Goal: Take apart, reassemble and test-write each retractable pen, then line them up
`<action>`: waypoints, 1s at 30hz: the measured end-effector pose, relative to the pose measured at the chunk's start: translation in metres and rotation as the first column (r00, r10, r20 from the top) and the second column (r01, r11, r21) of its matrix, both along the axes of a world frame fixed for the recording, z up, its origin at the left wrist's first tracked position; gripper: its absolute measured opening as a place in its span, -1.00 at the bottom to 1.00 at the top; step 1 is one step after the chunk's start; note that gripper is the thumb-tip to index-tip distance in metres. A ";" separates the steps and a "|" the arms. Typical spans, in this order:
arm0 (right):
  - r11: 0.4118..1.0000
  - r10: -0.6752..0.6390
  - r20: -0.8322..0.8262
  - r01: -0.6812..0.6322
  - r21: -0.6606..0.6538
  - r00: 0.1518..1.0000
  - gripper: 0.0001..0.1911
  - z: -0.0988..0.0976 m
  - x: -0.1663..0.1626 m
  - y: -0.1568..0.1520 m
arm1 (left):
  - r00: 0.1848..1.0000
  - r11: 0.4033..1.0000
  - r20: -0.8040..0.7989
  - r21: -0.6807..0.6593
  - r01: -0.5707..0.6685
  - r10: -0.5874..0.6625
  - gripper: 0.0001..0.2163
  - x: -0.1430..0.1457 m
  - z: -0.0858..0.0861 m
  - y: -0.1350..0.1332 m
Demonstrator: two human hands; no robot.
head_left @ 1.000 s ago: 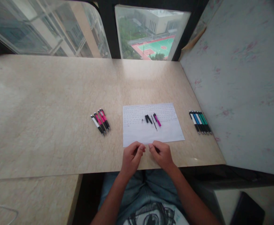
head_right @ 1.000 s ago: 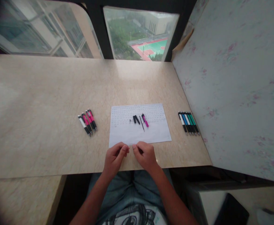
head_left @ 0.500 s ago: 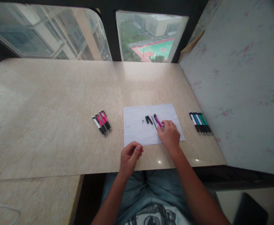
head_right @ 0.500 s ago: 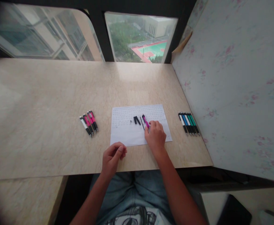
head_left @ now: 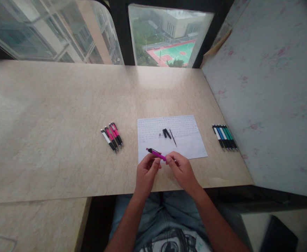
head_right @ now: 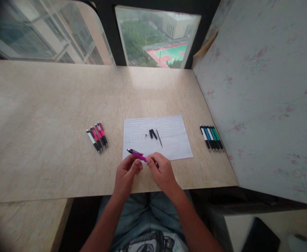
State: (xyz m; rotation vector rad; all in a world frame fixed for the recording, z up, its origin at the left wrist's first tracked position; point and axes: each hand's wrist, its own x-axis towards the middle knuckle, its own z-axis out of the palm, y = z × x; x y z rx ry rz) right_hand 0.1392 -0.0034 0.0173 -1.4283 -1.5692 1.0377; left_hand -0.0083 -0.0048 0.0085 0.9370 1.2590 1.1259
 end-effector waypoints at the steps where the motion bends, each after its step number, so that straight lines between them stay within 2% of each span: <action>1: 0.999 0.035 0.006 -0.035 0.008 0.999 -0.68 0.001 -0.001 -0.001 | 1.000 1.000 0.010 -0.010 -0.013 0.013 -0.77 0.001 0.000 0.001; 3: 0.996 0.077 0.028 -0.078 0.037 0.997 -0.69 0.000 0.003 0.003 | 0.997 0.999 0.058 -0.033 -0.040 0.042 -0.78 0.002 -0.002 0.003; 5: 0.994 0.049 0.090 -0.057 0.088 0.995 -0.71 -0.003 0.013 0.014 | 0.986 0.995 0.148 -0.059 -0.074 0.082 -0.79 0.002 -0.005 0.005; 8: 0.976 -0.138 0.306 0.076 0.205 0.942 -0.79 -0.013 0.034 0.038 | 0.940 0.987 0.306 -0.103 -0.125 0.151 -0.79 -0.001 -0.009 0.008; 10: 0.965 -0.192 0.450 0.084 0.249 0.872 -0.81 -0.020 0.044 0.054 | 0.906 0.981 0.384 -0.131 -0.140 0.180 -0.79 -0.003 -0.010 0.010; 15: 0.968 -0.170 0.627 0.009 0.251 0.761 -0.78 -0.030 0.049 0.073 | 0.860 0.975 0.465 -0.168 -0.146 0.209 -0.80 -0.006 -0.011 0.010; 19: 0.971 -0.155 0.678 -0.016 0.239 0.718 -0.81 -0.032 0.046 0.074 | 0.847 0.974 0.487 -0.181 -0.139 0.211 -0.79 -0.008 -0.011 0.009; 22: 0.970 -0.160 0.666 -0.009 0.242 0.729 -0.82 -0.033 0.047 0.076 | 0.842 0.972 0.494 -0.189 -0.140 0.218 -0.79 -0.009 -0.009 0.009; 25: 0.965 -0.179 0.563 0.032 0.261 0.807 -0.81 -0.029 0.047 0.073 | 0.829 0.968 0.507 -0.203 -0.150 0.235 -0.79 -0.008 -0.006 0.009; 28: 0.973 -0.175 0.309 0.118 0.196 0.935 -0.85 -0.017 0.039 0.060 | 0.795 0.957 0.543 -0.237 -0.164 0.271 -0.80 -0.006 -0.003 0.009; 30: 0.991 -0.130 0.089 0.125 0.056 0.988 -0.86 -0.006 0.029 0.045 | 0.759 0.946 0.576 -0.278 -0.169 0.304 -0.80 -0.003 -0.001 0.009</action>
